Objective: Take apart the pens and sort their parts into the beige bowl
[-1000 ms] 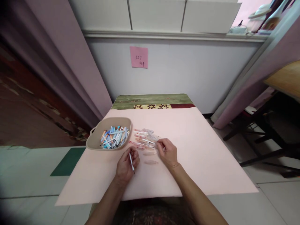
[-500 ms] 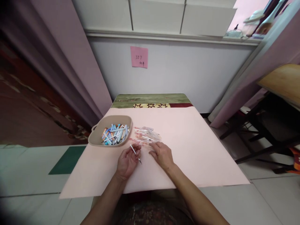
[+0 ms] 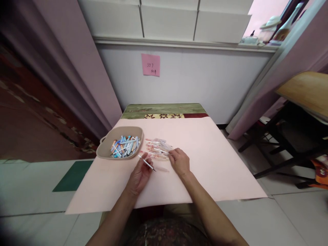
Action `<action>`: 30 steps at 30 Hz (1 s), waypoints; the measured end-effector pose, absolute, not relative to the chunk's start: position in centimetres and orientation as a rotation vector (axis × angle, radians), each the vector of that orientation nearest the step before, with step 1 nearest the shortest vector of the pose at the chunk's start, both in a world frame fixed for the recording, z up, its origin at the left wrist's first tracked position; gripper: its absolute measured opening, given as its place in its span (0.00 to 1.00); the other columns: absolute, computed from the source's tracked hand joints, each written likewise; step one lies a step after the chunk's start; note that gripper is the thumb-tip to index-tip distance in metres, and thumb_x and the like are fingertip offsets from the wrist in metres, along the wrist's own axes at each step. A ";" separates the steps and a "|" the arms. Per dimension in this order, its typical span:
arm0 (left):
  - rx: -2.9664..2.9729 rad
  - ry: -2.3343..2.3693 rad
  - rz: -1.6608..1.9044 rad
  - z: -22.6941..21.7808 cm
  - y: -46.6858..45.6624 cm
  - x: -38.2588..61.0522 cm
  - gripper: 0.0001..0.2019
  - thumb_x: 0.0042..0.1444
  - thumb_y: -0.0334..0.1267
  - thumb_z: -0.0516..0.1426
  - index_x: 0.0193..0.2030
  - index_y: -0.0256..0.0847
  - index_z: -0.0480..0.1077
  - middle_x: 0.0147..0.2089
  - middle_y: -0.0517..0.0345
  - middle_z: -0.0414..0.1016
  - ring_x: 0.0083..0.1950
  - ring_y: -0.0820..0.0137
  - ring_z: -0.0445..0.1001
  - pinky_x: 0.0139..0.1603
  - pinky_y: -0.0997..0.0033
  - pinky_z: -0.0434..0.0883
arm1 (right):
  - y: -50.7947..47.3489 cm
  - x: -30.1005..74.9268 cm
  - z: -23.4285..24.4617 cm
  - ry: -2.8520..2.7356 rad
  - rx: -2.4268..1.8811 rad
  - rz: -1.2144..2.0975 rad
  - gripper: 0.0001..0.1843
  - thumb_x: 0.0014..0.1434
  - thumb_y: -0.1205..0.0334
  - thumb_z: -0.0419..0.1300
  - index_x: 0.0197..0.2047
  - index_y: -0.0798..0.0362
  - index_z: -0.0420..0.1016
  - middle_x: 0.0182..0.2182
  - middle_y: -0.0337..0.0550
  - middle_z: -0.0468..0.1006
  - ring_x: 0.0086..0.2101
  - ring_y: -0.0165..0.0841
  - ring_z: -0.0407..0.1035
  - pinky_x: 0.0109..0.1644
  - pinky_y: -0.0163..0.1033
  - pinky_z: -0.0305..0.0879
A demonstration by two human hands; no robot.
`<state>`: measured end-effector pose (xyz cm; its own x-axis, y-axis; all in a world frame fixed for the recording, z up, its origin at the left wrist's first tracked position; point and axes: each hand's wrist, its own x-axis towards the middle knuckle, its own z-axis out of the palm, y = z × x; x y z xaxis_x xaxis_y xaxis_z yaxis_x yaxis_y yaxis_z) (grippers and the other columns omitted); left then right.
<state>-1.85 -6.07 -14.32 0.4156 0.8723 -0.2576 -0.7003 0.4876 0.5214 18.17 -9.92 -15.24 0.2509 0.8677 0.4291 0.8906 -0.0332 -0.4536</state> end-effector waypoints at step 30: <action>0.642 0.565 0.940 -13.9 -4.9 0.6 0.13 0.57 0.46 0.59 0.36 0.35 0.74 0.19 0.67 0.60 0.21 0.81 0.58 0.22 0.82 0.57 | -9.1 18.4 -15.8 -1.329 -1.873 -0.001 0.11 0.60 0.55 0.57 0.42 0.46 0.79 0.38 0.40 0.77 0.36 0.33 0.71 0.38 0.35 0.64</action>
